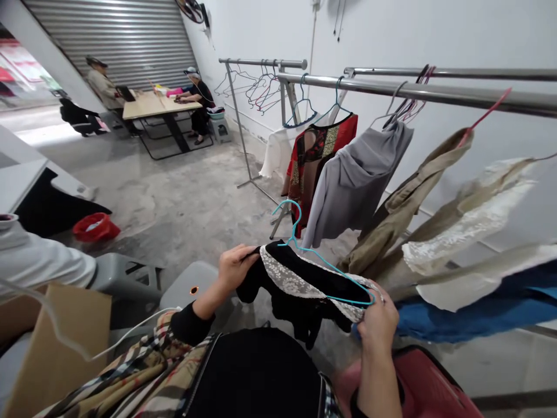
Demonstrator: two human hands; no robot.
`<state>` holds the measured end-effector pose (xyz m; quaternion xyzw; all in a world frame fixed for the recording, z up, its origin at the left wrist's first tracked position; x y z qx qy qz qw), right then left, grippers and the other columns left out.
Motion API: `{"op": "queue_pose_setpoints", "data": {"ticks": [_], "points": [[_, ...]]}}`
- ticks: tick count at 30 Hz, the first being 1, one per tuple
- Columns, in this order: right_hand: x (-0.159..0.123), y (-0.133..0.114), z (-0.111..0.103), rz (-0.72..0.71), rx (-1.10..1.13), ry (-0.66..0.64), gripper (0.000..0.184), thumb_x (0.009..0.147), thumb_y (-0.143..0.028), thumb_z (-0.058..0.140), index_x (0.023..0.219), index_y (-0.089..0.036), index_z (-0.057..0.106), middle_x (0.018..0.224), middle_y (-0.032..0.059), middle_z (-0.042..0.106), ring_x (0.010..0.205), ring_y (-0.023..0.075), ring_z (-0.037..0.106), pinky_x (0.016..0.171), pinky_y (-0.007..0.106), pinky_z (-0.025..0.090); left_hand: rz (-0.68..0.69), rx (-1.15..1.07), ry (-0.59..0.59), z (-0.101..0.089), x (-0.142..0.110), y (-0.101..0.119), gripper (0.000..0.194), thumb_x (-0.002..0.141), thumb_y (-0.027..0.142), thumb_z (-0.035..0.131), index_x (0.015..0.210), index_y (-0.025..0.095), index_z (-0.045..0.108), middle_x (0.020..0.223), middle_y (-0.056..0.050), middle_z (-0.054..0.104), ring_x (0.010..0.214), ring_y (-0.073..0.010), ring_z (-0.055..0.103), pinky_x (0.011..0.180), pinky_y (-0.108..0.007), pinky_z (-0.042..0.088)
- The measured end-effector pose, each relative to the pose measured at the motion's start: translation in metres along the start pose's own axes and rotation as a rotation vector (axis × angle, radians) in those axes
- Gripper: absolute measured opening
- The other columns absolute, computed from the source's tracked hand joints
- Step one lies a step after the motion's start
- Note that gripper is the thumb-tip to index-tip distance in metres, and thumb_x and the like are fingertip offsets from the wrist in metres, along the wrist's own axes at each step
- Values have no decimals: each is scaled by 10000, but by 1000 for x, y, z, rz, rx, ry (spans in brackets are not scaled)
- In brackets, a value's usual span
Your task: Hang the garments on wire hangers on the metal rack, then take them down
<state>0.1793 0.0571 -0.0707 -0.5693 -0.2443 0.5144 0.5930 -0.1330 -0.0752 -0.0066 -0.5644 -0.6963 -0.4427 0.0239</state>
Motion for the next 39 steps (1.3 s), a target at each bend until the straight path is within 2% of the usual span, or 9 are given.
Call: {"op": "queue_pose_setpoints", "data": {"ticks": [5, 10, 16, 19, 22, 24, 29, 33, 39], "points": [[-4, -6, -2, -164, -67, 98, 283, 554, -239, 672, 822, -163, 718, 689, -8, 683, 613, 146, 620, 582, 268, 532, -33, -25, -24, 8, -2, -6, 257, 903, 387, 555, 913, 237, 764, 684, -35, 663, 608, -136, 596, 568, -237, 443], [2, -10, -6, -308, -382, 24, 311, 668, -311, 604, 899, -133, 711, 784, 43, 699, 732, 176, 625, 703, 311, 511, 119, 114, -70, 15, -8, -14, 236, 900, 357, 566, 905, 239, 770, 690, -40, 667, 638, -142, 614, 590, -233, 425], [-12, -21, -6, -514, -422, -73, 385, 805, -356, 484, 1058, -134, 671, 912, 81, 710, 877, 199, 636, 822, 343, 497, 164, 264, -133, 34, -10, -12, 204, 886, 357, 597, 931, 254, 768, 688, -26, 674, 674, -151, 632, 569, -235, 368], [-40, -18, -11, -489, -521, -293, 343, 818, -314, 516, 1091, -173, 670, 909, 57, 705, 877, 189, 631, 834, 325, 488, 50, 257, -57, 39, -3, -14, 226, 879, 370, 595, 953, 228, 756, 777, -42, 712, 711, -171, 646, 582, -245, 378], [-67, -15, -22, -399, -776, -790, 367, 819, -290, 571, 1166, -202, 653, 798, 15, 684, 687, 147, 608, 695, 270, 486, -18, 102, 8, 39, 6, -21, 240, 867, 363, 589, 953, 199, 742, 823, -52, 723, 754, -180, 654, 658, -255, 437], [-73, -21, -31, -417, -889, -951, 362, 838, -299, 583, 1183, -215, 651, 752, -1, 663, 600, 125, 572, 628, 251, 469, 0, -9, 5, 37, 13, -23, 236, 849, 361, 599, 921, 184, 737, 761, -38, 703, 709, -166, 640, 664, -255, 450], [-43, -58, -32, -854, -918, -406, 332, 896, -350, 553, 1196, -241, 645, 944, 65, 666, 847, 194, 602, 827, 340, 484, 100, -169, -42, 32, 32, -12, 220, 808, 370, 620, 800, 175, 723, 652, -8, 650, 597, -129, 585, 604, -240, 441], [-14, -74, -18, -944, -1012, -507, 423, 825, -452, 641, 1191, -241, 646, 1094, 94, 670, 1028, 248, 590, 927, 390, 459, 161, -249, -118, 32, 46, 1, 203, 797, 365, 631, 752, 182, 706, 597, 13, 611, 553, -108, 550, 567, -224, 425], [-26, -87, -28, -854, -894, -677, 328, 887, -484, 549, 865, -206, 722, 795, 40, 719, 732, 174, 650, 710, 281, 506, 83, -384, -276, 41, 54, -2, 224, 778, 355, 657, 895, 170, 704, 719, -18, 675, 664, -139, 619, 658, -248, 492]]}}
Point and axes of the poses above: each hand's wrist, its own x-axis towards the middle knuckle, its own z-axis out of the palm, y = z × x, the point moved 1 cm from there along x, towards the middle knuckle
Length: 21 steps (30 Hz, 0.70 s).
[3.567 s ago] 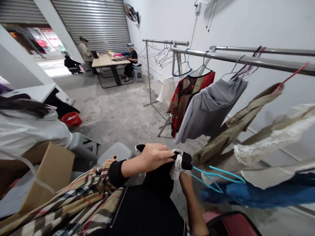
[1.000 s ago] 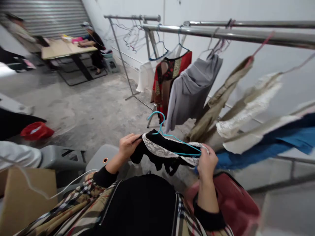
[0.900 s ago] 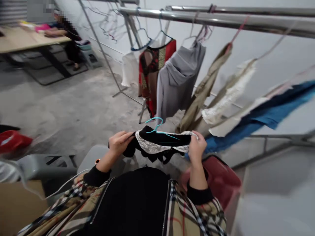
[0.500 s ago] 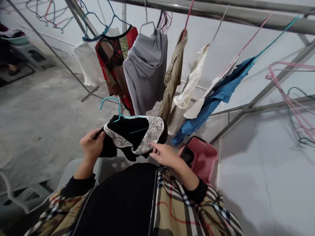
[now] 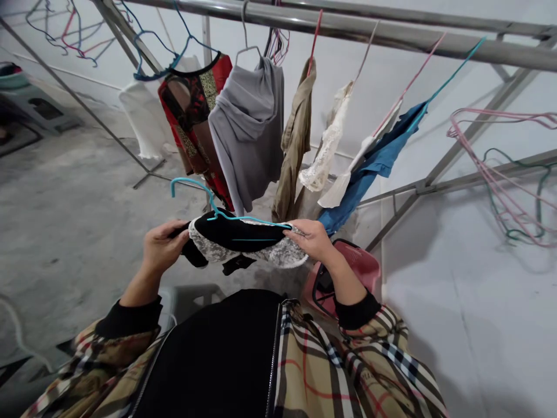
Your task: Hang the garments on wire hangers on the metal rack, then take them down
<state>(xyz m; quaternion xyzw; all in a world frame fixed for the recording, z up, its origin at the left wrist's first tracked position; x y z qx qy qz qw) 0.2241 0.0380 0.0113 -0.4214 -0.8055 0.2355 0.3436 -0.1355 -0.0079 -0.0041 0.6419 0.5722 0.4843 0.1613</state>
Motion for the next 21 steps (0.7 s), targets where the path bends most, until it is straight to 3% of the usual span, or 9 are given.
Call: {"op": "queue_pose_setpoints", "data": {"ticks": [3, 5, 7, 9, 13, 16, 19, 21], "points": [[-13, -14, -11, -50, -19, 138, 265, 884, -422, 580, 833, -206, 724, 779, 39, 731, 691, 166, 660, 675, 281, 509, -56, -156, -37, 4, 1, 4, 518, 777, 357, 671, 1251, 176, 571, 935, -64, 697, 845, -167, 655, 809, -303, 522], [-19, -22, -15, -89, -66, 200, 221, 888, -377, 590, 839, -209, 726, 771, 42, 732, 681, 164, 659, 669, 287, 507, -65, -270, -77, 5, 3, 15, 527, 830, 385, 611, 1308, 183, 518, 1061, -101, 684, 950, -187, 654, 862, -331, 522], [-22, -28, -18, -134, -123, 220, 196, 896, -345, 587, 860, -212, 727, 732, 37, 717, 644, 154, 634, 641, 284, 489, -54, -284, -139, 6, 7, 29, 389, 889, 425, 500, 1158, 171, 620, 1069, -113, 686, 982, -208, 647, 856, -332, 524], [-25, -31, -19, -181, -182, 213, 181, 904, -317, 582, 891, -210, 727, 685, 30, 689, 604, 142, 589, 610, 277, 455, -29, -173, -201, 7, 13, 44, 370, 896, 457, 454, 904, 164, 680, 923, -88, 698, 892, -207, 644, 780, -304, 523], [-31, -31, -22, -244, -262, 200, 174, 910, -265, 575, 970, -196, 723, 644, 22, 642, 591, 136, 526, 590, 273, 398, -113, -28, -454, 14, 22, 59, 453, 872, 509, 463, 584, 173, 563, 561, 1, 545, 554, -135, 511, 503, -239, 407], [-37, -29, -25, -247, -298, 175, 209, 919, -278, 547, 997, -208, 728, 654, 20, 645, 594, 140, 519, 590, 277, 388, -258, -198, -698, 22, 21, 58, 422, 844, 517, 512, 618, 171, 597, 545, 8, 538, 500, -121, 478, 446, -231, 363], [-44, -25, -27, -238, -311, 108, 251, 937, -302, 504, 1009, -216, 729, 668, 21, 653, 604, 143, 521, 617, 285, 393, -405, -395, -931, 30, 14, 56, 274, 783, 437, 628, 778, 167, 672, 641, -17, 630, 539, -131, 542, 480, -237, 422], [-48, -24, -27, -221, -314, 63, 255, 943, -311, 499, 997, -212, 728, 652, 18, 637, 607, 142, 513, 624, 283, 390, -436, -453, -969, 33, 10, 57, 231, 760, 374, 655, 847, 162, 681, 681, -31, 662, 563, -138, 575, 506, -245, 455]]}}
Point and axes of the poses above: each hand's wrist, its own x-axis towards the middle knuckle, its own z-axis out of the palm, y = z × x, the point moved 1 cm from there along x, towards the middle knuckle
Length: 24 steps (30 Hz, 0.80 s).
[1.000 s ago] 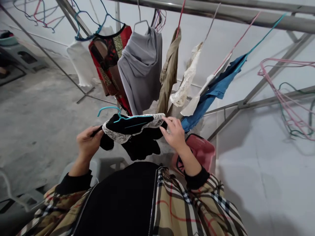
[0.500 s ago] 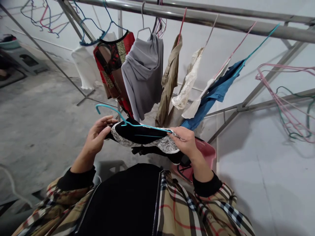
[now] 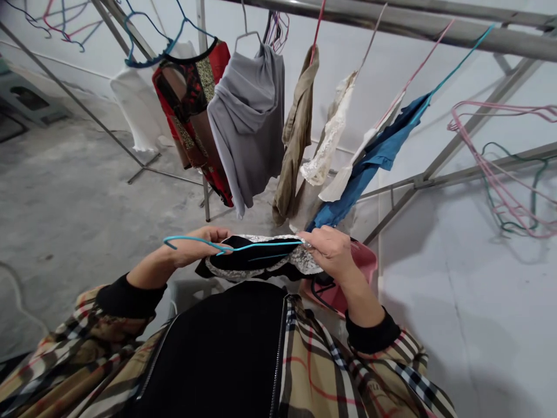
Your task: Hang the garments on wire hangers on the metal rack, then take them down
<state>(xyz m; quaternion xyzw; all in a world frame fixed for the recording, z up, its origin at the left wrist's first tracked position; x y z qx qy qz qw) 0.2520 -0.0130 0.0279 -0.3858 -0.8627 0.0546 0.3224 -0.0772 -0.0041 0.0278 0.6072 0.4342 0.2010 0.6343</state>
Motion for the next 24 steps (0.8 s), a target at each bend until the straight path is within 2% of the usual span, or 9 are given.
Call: {"op": "queue_pose_setpoints", "data": {"ticks": [1, 3, 6, 9, 11, 14, 19, 22, 24], "points": [[-2, 0, 1, 7, 5, -23, 248, 943, -309, 504, 987, -210, 727, 650, 16, 630, 610, 139, 513, 623, 278, 389, 29, 14, 46, 2, 0, 1, 221, 758, 345, 651, 873, 159, 680, 699, -35, 671, 578, -142, 589, 520, -248, 467], [-7, -1, 3, 12, 26, -63, 224, 941, -298, 521, 972, -204, 722, 667, 15, 632, 627, 133, 528, 618, 266, 390, 152, 155, 261, 5, -1, 5, 213, 757, 286, 631, 925, 163, 677, 756, -37, 686, 642, -153, 617, 579, -257, 491], [-13, -3, 8, 17, 81, -97, 212, 944, -292, 526, 982, -195, 711, 687, 14, 639, 645, 133, 554, 613, 256, 403, 347, 571, 607, 11, -4, 12, 244, 738, 186, 599, 964, 188, 690, 829, -40, 686, 773, -184, 640, 710, -282, 500], [-20, -2, 12, 101, 99, -67, 207, 939, -296, 539, 1003, -198, 708, 708, 19, 643, 660, 138, 574, 628, 257, 427, 297, 905, 753, 16, -4, 10, 334, 746, 135, 554, 1041, 216, 690, 926, -56, 680, 856, -215, 647, 736, -290, 486], [-25, 1, 13, 163, 87, -28, 196, 930, -282, 555, 1021, -202, 709, 738, 25, 652, 688, 144, 595, 646, 261, 443, 194, 971, 725, 14, -3, 5, 375, 774, 149, 526, 1111, 232, 668, 1042, -66, 669, 905, -230, 649, 740, -297, 481], [-31, 4, 13, 207, 76, 23, 189, 918, -264, 573, 1035, -213, 713, 770, 32, 674, 727, 159, 625, 676, 273, 466, 136, 867, 580, 6, -2, 0, 386, 759, 166, 519, 1112, 238, 657, 1083, -53, 662, 929, -226, 643, 782, -307, 476], [-35, 9, 13, 213, 83, 31, 195, 908, -251, 582, 1049, -218, 714, 860, 47, 715, 799, 179, 663, 734, 294, 498, 138, 344, 332, -1, -2, 2, 348, 699, 168, 550, 1035, 168, 641, 854, -17, 666, 716, -141, 598, 660, -247, 464], [-36, 10, 15, 238, 83, -8, 185, 901, -269, 596, 1025, -217, 723, 850, 41, 721, 775, 177, 671, 703, 287, 508, 167, 16, 295, -2, -3, 4, 308, 718, 219, 628, 1016, 141, 621, 844, -24, 664, 694, -116, 596, 638, -226, 469], [-37, 10, 14, 260, 95, 34, 179, 895, -266, 605, 1016, -216, 727, 862, 39, 733, 770, 174, 680, 707, 285, 519, 184, -70, 302, -4, -5, 2, 325, 745, 266, 661, 1039, 136, 613, 828, -29, 667, 669, -114, 599, 629, -232, 485]]}}
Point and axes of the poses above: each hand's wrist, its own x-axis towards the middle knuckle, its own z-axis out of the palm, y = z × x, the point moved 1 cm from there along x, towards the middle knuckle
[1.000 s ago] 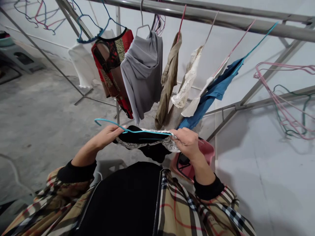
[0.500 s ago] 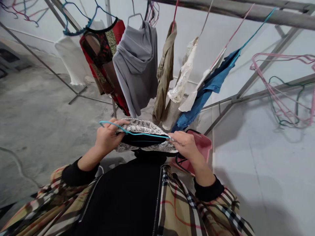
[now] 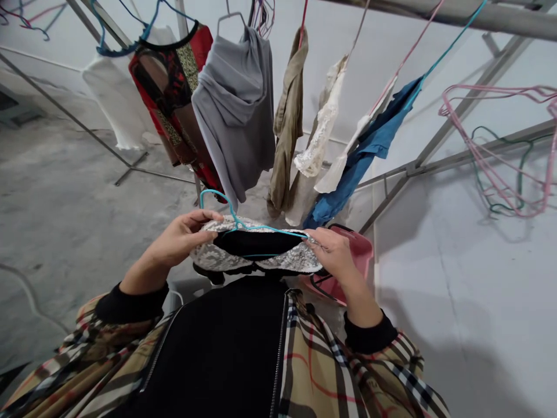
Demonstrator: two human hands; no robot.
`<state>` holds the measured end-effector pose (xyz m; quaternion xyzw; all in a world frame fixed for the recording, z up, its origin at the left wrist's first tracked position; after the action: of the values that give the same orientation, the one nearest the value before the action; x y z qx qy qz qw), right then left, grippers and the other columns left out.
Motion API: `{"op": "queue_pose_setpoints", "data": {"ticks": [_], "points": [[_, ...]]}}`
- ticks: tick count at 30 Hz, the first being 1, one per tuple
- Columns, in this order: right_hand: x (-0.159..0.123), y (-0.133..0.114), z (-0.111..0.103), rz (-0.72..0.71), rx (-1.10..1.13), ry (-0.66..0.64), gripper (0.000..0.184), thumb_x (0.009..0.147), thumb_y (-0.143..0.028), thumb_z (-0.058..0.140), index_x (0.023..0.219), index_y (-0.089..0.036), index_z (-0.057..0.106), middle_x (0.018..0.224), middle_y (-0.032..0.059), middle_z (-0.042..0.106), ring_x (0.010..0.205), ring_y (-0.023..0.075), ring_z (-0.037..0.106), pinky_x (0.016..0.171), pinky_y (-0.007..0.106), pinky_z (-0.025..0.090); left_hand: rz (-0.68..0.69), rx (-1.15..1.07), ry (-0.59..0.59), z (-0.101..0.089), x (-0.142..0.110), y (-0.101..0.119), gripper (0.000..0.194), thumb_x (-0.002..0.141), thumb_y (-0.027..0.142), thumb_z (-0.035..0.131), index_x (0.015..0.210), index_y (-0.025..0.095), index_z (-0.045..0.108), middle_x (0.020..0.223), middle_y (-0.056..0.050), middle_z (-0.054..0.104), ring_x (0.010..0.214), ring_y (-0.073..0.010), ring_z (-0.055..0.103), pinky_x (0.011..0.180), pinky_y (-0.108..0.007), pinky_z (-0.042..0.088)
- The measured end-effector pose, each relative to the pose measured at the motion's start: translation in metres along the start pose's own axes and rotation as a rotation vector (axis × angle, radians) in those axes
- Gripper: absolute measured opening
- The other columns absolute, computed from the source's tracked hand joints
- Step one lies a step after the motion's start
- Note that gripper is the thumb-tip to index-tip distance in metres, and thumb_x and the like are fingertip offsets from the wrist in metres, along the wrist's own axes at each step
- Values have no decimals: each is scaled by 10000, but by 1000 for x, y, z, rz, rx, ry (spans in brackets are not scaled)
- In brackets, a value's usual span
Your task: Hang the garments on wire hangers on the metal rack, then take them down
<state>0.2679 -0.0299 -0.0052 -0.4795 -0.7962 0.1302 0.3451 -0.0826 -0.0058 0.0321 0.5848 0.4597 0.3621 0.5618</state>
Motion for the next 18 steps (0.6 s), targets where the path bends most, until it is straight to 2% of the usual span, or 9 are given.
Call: {"op": "queue_pose_setpoints", "data": {"ticks": [2, 5, 7, 9, 11, 13, 16, 18], "points": [[-1, -3, -3, 4, 37, 70, 172, 884, -245, 619, 1014, -221, 730, 895, 37, 749, 783, 170, 693, 730, 281, 531, 60, 74, 43, -5, -1, -3, 338, 782, 308, 659, 1073, 142, 616, 879, -50, 682, 694, -127, 617, 655, -253, 509], [-3, -10, -10, 17, 84, 160, 167, 858, -217, 648, 999, -223, 739, 894, 35, 759, 787, 170, 705, 741, 275, 543, 273, 389, 86, -9, 2, -13, 461, 771, 340, 701, 1191, 175, 604, 1195, -113, 648, 1024, -211, 626, 900, -350, 506], [-5, -15, -18, 41, 91, 201, 158, 844, -211, 663, 976, -226, 748, 869, 31, 760, 760, 169, 704, 730, 276, 548, 370, 555, 60, -7, 6, -24, 524, 779, 335, 701, 1267, 192, 573, 1286, -123, 613, 1163, -242, 576, 1005, -394, 451], [-7, -19, -28, 61, 95, 229, 144, 822, -209, 686, 945, -237, 756, 833, 17, 759, 711, 160, 695, 699, 268, 546, 390, 593, 67, -2, 10, -35, 406, 836, 319, 630, 1216, 178, 610, 1161, -110, 683, 1069, -225, 633, 950, -366, 485], [-11, -22, -40, 100, 126, 226, 127, 794, -219, 717, 909, -245, 763, 792, 3, 754, 663, 148, 683, 654, 249, 540, 394, 532, 113, 3, 13, -42, 276, 868, 307, 568, 1070, 150, 670, 975, -89, 730, 888, -194, 681, 816, -301, 527], [-18, -21, -52, 182, 191, 179, 134, 755, -256, 753, 886, -237, 769, 784, 9, 754, 655, 151, 684, 627, 238, 540, 406, 439, 149, 8, 14, -43, 243, 864, 313, 560, 964, 131, 685, 871, -78, 737, 782, -175, 685, 727, -261, 532], [-36, -17, -69, 318, 302, 142, 225, 674, -341, 804, 857, -213, 780, 831, 43, 762, 718, 188, 706, 638, 252, 557, 436, 395, 163, 16, 16, -35, 234, 851, 323, 576, 932, 138, 694, 847, -70, 744, 763, -169, 687, 715, -249, 535], [-52, -15, -78, 407, 376, 242, 266, 624, -372, 826, 828, -207, 782, 817, 55, 762, 712, 202, 707, 616, 260, 558, 460, 419, 137, 23, 19, -29, 247, 853, 334, 582, 966, 151, 704, 888, -73, 751, 797, -176, 694, 751, -262, 540]]}}
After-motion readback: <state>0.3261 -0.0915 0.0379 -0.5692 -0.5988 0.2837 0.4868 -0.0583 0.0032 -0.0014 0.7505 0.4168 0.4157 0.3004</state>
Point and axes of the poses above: each hand's wrist, its own x-axis towards the middle knuckle, its own z-axis out of the palm, y = z × x, the point moved 1 cm from there along x, towards the middle knuckle
